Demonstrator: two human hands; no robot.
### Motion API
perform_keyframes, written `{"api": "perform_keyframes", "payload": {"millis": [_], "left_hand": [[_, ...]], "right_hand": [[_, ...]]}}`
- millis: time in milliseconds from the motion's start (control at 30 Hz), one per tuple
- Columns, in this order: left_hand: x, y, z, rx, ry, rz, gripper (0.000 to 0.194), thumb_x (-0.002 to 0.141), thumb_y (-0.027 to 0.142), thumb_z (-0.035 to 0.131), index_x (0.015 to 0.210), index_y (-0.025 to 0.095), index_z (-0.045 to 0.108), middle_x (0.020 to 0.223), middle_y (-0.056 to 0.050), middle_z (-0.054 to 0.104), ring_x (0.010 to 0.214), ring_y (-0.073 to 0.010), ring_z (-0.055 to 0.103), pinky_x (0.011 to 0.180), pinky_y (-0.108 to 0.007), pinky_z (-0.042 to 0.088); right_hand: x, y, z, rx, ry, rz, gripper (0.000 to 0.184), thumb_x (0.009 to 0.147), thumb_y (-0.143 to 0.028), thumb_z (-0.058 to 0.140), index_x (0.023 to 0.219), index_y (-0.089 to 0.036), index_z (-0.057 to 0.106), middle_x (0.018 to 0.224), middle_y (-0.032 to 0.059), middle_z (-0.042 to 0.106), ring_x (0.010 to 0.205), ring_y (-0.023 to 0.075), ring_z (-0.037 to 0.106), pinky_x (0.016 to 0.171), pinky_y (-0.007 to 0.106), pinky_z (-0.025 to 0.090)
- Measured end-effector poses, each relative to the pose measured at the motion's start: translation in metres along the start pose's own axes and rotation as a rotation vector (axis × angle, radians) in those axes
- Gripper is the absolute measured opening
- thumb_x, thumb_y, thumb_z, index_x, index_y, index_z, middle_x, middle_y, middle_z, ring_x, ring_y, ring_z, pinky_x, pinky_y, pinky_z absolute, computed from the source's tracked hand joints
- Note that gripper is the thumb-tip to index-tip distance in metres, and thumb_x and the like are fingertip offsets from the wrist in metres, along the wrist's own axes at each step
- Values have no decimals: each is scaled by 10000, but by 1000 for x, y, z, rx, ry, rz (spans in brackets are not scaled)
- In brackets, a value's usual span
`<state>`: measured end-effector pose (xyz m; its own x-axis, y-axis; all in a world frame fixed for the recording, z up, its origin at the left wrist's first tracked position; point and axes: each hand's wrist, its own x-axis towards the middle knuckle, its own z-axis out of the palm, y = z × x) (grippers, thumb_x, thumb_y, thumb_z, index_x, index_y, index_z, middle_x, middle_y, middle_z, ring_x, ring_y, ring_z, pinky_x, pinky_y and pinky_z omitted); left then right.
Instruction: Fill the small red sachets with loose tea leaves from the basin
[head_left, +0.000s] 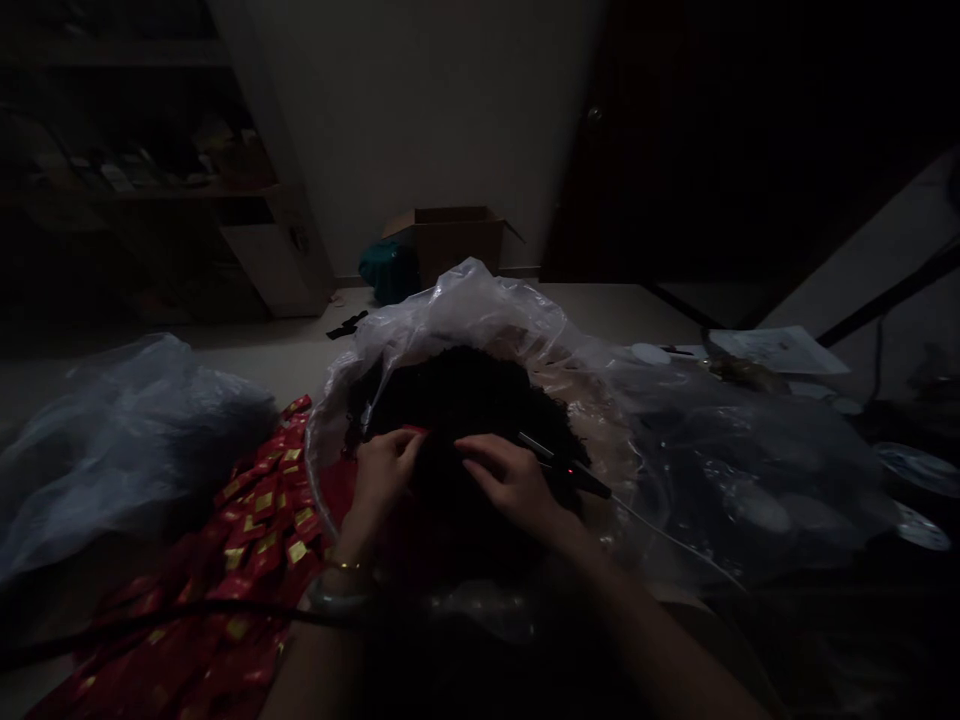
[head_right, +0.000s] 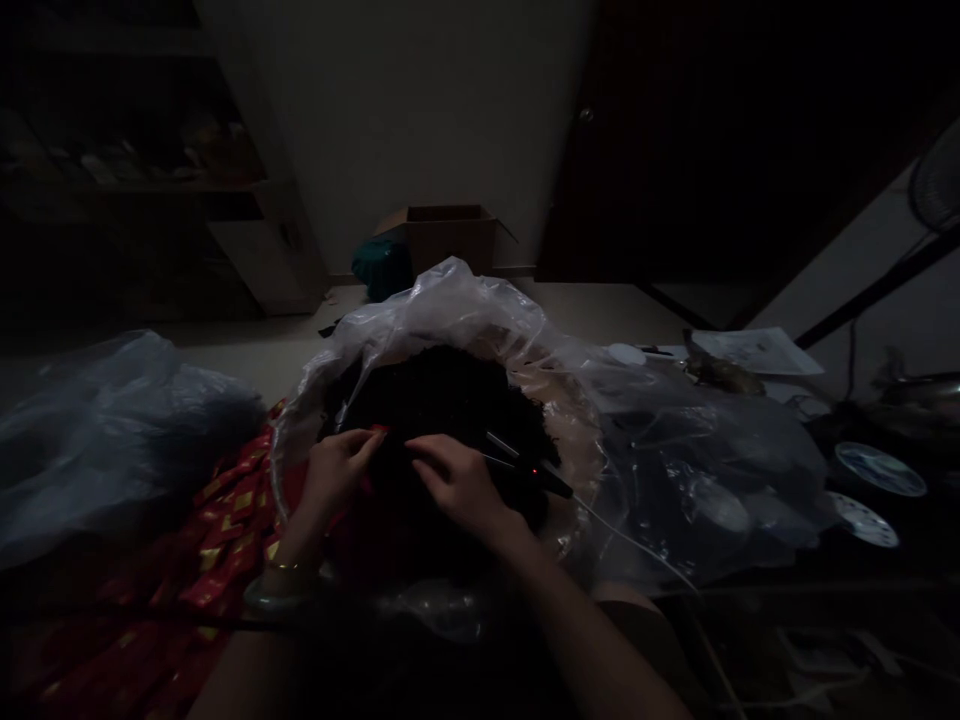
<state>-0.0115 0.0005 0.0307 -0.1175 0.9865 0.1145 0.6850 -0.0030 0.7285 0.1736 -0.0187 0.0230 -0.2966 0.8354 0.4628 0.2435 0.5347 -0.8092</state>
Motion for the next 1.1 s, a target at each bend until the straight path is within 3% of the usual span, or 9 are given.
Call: {"api": "perform_keyframes", "payload": {"millis": [133, 233, 333, 433, 667, 767, 867, 967, 1100], "left_hand": [[-6, 6, 12, -283, -15, -16, 139, 658, 270, 605, 702, 178, 699, 689, -28, 720, 670, -188, 657, 605, -253, 474], [-10, 10, 22, -455, -22, -33, 152, 573, 191, 604, 710, 166, 666, 674, -11, 701, 650, -174, 645, 583, -241, 482], [-15, 14, 31, -480, 66, -2, 165, 606, 196, 600, 762, 167, 645, 702, -12, 691, 669, -169, 644, 606, -253, 499], [-21, 17, 41, -373, 224, 137, 159, 714, 180, 540, 847, 171, 626, 749, -20, 682, 695, -156, 642, 638, -261, 506], [-28, 16, 59, -17, 511, 640, 185, 875, 137, 447, 981, 166, 595, 801, -47, 680, 720, -144, 640, 675, -264, 514], [-28, 19, 57, 66, 548, 752, 218, 897, 116, 433, 1060, 159, 570, 826, -55, 685, 723, -139, 633, 679, -256, 510], [-30, 23, 55, 98, 558, 796, 246, 899, 93, 423, 1101, 158, 546, 840, -58, 689, 716, -134, 635, 676, -248, 508], [-34, 26, 60, 93, 524, 884, 245, 889, 82, 432, 1096, 157, 541, 822, -57, 687, 694, -136, 634, 657, -244, 504], [-39, 27, 66, 61, 463, 980, 162, 866, 56, 441, 910, 160, 558, 636, -12, 610, 584, -129, 577, 567, -235, 461]], "right_hand": [[-2, 1, 16, -189, -33, -406, 352, 898, -103, 409, 1202, -187, 566, 1177, 115, 631, 1155, 185, 555, 970, 378, 495], [-2, 3, 19, -305, -46, -462, 365, 888, -90, 376, 1211, -137, 539, 1133, 148, 635, 1124, 203, 566, 945, 383, 511], [-3, -1, 16, -371, -65, -327, 375, 861, -76, 353, 1183, -105, 543, 1073, 161, 647, 1031, 222, 605, 903, 402, 524], [-4, -9, 11, -333, -97, -93, 378, 846, -77, 347, 1154, -94, 566, 1062, 166, 652, 979, 228, 628, 874, 401, 531], [1, -11, 1, 177, -208, 291, 430, 810, -163, 454, 1227, -189, 552, 1181, 73, 632, 1097, 208, 579, 1001, 401, 430], [5, -10, -2, 534, -279, 351, 480, 720, -225, 603, 1199, -227, 568, 1203, 27, 619, 1129, 202, 549, 1023, 358, 400], [6, -11, -2, 832, -155, 395, 379, 703, -308, 618, 1069, -208, 624, 1116, 42, 651, 1077, 214, 570, 985, 337, 421], [6, -9, 2, 929, 18, 479, 267, 715, -381, 621, 893, -184, 645, 945, 56, 681, 974, 225, 601, 907, 343, 463], [5, -1, 5, 941, -47, 484, 464, 662, -537, 700, 959, -183, 659, 1043, 66, 676, 1071, 242, 572, 971, 363, 429]]}}
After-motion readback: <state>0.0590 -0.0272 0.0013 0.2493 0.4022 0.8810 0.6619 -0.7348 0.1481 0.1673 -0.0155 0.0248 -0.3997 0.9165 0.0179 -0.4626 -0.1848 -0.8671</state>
